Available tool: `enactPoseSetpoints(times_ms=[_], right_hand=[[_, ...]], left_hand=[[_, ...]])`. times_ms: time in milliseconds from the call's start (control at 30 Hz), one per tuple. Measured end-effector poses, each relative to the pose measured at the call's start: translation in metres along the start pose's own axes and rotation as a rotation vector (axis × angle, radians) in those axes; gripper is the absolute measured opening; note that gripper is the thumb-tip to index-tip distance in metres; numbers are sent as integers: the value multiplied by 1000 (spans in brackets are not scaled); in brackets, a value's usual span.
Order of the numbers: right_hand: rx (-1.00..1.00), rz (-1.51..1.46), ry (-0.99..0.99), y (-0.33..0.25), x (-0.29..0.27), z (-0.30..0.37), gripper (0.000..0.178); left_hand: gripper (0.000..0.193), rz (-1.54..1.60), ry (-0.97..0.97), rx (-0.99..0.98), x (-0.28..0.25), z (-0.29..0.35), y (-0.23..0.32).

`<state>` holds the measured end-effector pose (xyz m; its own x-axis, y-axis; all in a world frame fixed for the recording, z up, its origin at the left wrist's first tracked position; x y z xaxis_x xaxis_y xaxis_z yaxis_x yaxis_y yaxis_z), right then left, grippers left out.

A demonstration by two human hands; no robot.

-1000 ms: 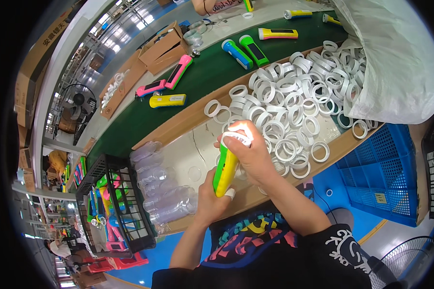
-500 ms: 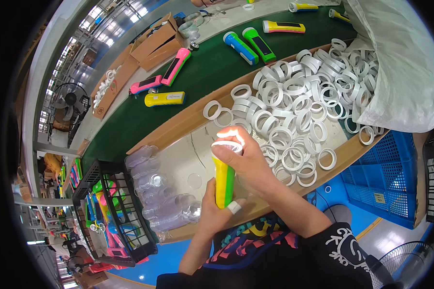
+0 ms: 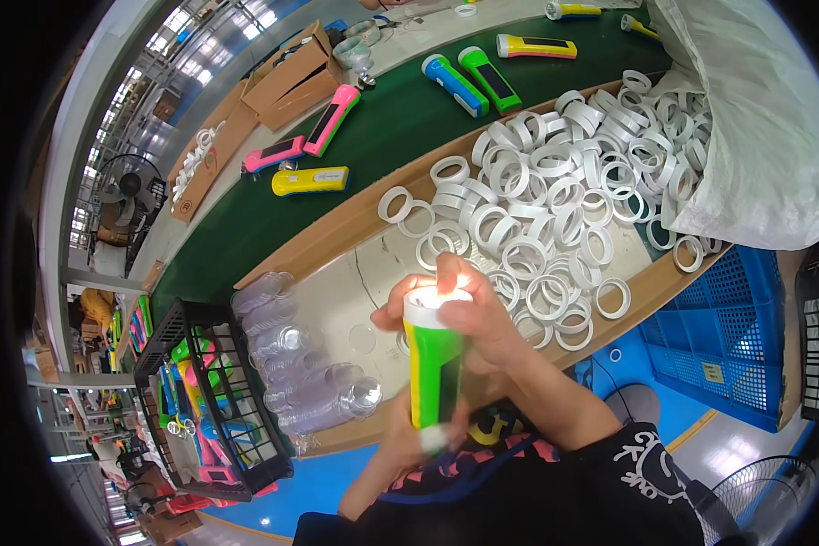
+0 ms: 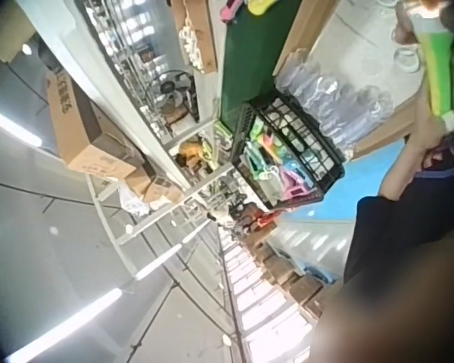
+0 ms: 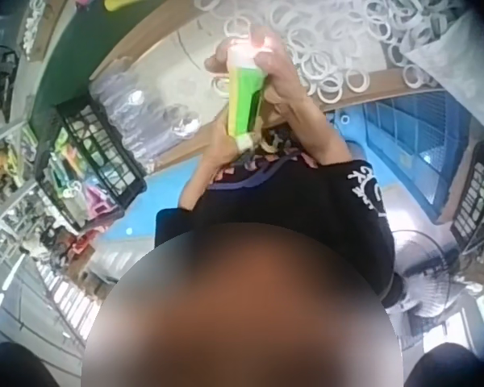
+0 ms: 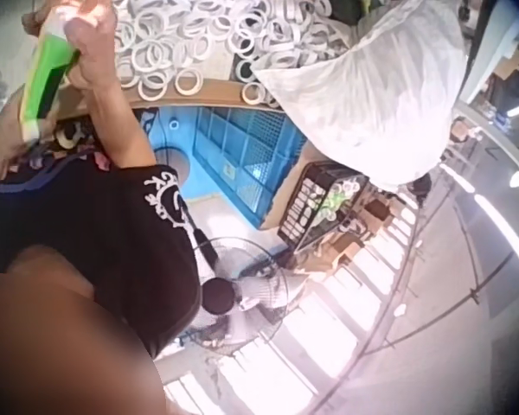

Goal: Assembling colorful plastic flashlights on a factory line.

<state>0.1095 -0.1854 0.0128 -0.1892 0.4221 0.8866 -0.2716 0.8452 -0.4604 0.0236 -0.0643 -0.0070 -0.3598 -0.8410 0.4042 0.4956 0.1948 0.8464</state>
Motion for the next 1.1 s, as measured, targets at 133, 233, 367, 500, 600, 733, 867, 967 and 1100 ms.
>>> enactPoseSetpoints(times_ms=[133,233,367,500,600,733,867,967,1100], right_hand=[[-185,510,277,-2,-16,4,21],[-27,608,448,-6,-15,-1,22],[42,204,393,-10,-34,3,24],[119,138,272,-9,-36,-4,30],[170,80,181,-6,-31,-4,34],[105,224,197,-7,-31,-4,37],[80,301,190,-10,-20,-3,35],[84,305,237,-12,-5,3,41],[-17,-148,-196,8,5,5,49]], left_hand=[[58,-854,221,259,-27,-28,8],[57,-564,284,252,-20,-31,13],[53,-161,229,177,-34,-34,8],[50,446,-64,-11,-35,-34,5],[57,622,-183,-109,-29,-33,11],[56,110,34,4,-19,-34,20],[60,-277,34,58,-18,-29,19],[61,233,-122,-105,-8,-13,6],[68,853,-403,-204,21,3,8]])
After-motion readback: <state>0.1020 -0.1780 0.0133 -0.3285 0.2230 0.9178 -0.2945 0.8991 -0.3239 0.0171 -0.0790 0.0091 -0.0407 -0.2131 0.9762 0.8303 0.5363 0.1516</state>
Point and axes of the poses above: each hand's wrist, its own z-axis away from the middle knuckle, its own x-axis out of the palm, y = z × x, the point moved 3 cm from there along -z, towards the middle knuckle, and after that the axes turned 6 degrees about x, right-handed, at the moved point
